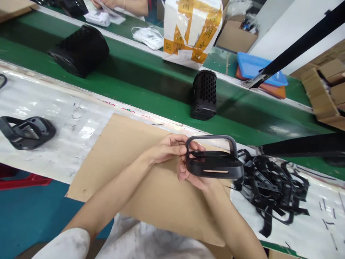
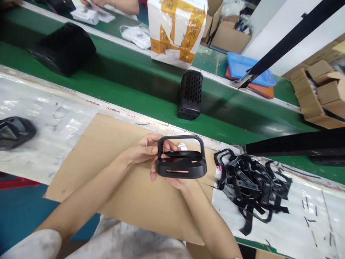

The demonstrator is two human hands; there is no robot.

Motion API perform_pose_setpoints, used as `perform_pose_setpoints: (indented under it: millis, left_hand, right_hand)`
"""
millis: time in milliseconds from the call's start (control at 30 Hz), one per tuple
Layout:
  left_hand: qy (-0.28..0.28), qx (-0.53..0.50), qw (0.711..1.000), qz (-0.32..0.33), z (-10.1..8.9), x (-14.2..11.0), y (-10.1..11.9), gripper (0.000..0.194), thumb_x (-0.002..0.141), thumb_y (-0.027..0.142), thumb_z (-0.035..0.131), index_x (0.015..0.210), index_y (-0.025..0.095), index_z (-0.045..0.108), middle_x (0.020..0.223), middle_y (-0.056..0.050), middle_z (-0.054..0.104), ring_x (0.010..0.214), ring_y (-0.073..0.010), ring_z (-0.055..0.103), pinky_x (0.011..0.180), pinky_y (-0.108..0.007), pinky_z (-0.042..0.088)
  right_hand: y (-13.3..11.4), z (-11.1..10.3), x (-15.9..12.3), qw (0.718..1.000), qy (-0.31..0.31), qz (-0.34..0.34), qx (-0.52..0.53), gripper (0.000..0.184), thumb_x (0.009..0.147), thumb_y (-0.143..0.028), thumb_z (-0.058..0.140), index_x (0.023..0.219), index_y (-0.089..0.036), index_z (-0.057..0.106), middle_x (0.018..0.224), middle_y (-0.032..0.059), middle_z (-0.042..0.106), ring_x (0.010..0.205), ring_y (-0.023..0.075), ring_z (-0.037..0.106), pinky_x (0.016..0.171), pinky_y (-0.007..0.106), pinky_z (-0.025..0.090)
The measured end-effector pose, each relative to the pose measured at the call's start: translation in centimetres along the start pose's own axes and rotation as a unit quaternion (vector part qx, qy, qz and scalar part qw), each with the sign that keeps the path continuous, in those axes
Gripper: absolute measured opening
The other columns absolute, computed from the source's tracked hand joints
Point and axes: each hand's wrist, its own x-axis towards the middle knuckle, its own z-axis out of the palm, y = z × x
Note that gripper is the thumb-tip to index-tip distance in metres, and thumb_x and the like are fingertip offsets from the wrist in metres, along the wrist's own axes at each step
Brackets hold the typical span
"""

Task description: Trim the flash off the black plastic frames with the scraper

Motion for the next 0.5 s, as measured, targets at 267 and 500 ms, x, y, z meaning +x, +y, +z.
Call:
perform_pose_setpoints:
  millis: [267, 500]
  left_hand:
    - [0.047, 0.006, 0.999, -0.001, -0.5, 0.2, -0.5, 0.035, 0.088, 0.039, 0.076, 0.113, 0.014, 0.072, 0.106, -0.016, 0.071, 0.065, -0.0183, 0.068, 0.058, -0.031, 0.057]
    - [0.116, 0.093, 0.988, 0.042, -1.0, 0.3, -0.3, 0.025, 0.087, 0.036, 0.078, 0.100, 0.016, 0.075, 0.103, -0.010, 0.066, 0.088, -0.0162, 0.064, 0.078, -0.029, 0.054]
  right_hand:
    - [-1.6, -1.3, 0.9, 0.994, -0.002, -0.053, -0.091, 0.034, 0.085, -0.047, 0.080, 0.097, -0.017, 0.068, 0.081, 0.0043, 0.070, 0.063, 0.0178, 0.067, 0.060, 0.033, 0.061]
    - [-0.7, -3.3, 2.0, 0.973, 0.105, -0.132, -0.155, 0.036, 0.085, -0.039, 0.080, 0.112, -0.021, 0.065, 0.097, 0.0053, 0.071, 0.078, 0.0175, 0.066, 0.068, 0.031, 0.058]
